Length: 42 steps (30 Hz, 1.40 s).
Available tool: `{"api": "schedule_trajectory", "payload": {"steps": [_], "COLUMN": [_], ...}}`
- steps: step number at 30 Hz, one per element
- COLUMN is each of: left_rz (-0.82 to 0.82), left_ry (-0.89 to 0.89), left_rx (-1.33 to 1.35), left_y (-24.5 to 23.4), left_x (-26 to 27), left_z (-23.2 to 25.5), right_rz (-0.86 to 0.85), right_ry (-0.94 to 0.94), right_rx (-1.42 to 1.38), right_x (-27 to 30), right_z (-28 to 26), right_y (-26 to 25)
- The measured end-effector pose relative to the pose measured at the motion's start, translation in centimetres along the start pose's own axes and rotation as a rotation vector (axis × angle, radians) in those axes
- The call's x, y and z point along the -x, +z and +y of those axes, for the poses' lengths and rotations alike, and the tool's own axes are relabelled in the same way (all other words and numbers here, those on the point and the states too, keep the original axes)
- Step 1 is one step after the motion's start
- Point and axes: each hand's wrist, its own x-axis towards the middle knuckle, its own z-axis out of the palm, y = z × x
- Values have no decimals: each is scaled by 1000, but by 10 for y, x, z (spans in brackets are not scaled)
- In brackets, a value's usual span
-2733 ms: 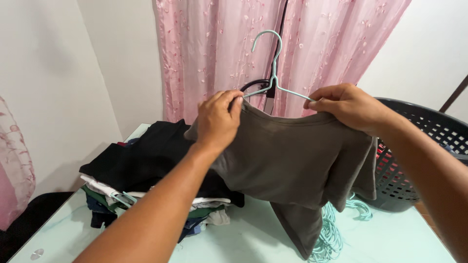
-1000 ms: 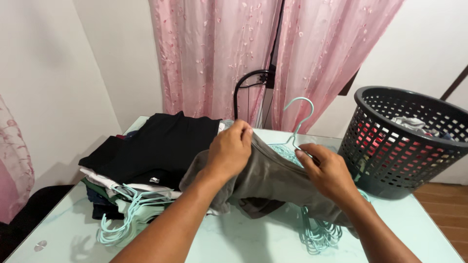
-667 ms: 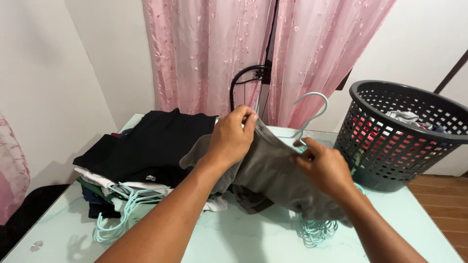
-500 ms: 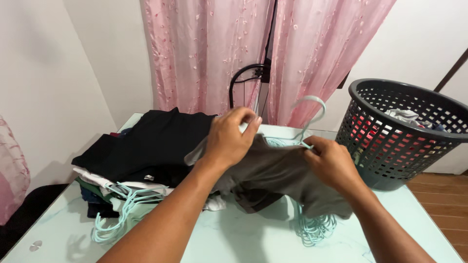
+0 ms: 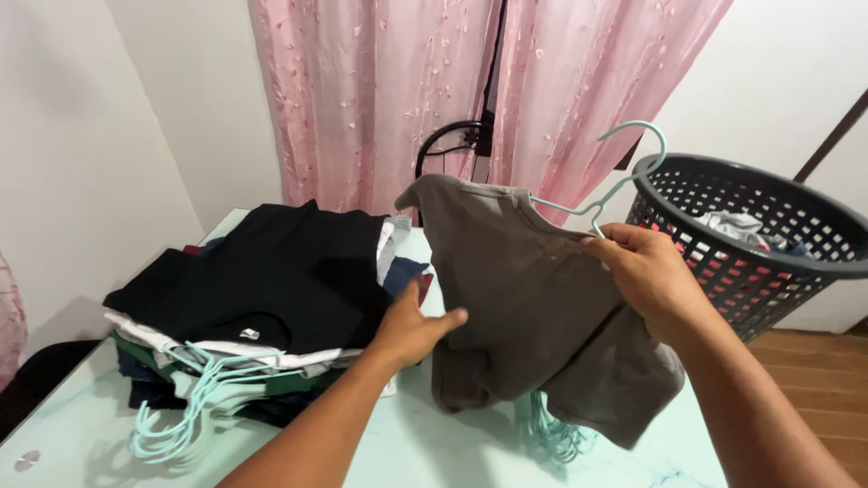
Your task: The person hangs a black t-shirt and a grey t-shirt on light blue plastic hangers. They pick up each shirt, place it on a hanger, and then set the hanger with the shirt onto a pile of clothes on the table.
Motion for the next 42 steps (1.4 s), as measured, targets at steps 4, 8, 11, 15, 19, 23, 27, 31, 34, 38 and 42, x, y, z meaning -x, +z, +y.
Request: {"api": "schedule_trajectory", "payload": {"steps": [4, 8, 11, 15, 19, 23, 27, 31, 34, 38, 42], "left_rz": [-86, -58, -96, -222, -230, -208, -272, -516, -618, -544, -292], "left_ry": [-77, -112, -162, -97, -304, -306, -414, -512, -480, -398, -367], "left_rx": [96, 212, 385, 402, 327, 371, 473, 315, 297, 697, 555], "left_y": [22, 29, 26, 21, 19, 14, 1, -10, -4, -5, -24], "left_x": [-12, -30, -49, -53, -47, -36, -26, -15, -15, -21, -16], "left_z": [1, 15, 29, 44, 45, 35, 49, 53, 33, 19, 43], "right_rz": [-78, -154, -213, -309, -283, -197, -174, -170, -175, -143, -94], "right_ry": [135, 220, 199, 162, 128, 219, 215, 216, 149, 97, 55], "right_rx": [-278, -366, -321, -222, -170, -185, -239, -299, -187, -86, -64], "right_x": [-2, -1, -3, -12, -26, -34, -43, -49, -55, -63, -70], "right_z": [-16, -31, -34, -22, 2, 26, 45, 52, 53, 59, 65], "right_y": [-14, -27, -32, -35, -32, -32, -28, -23, -22, -25, -29]}}
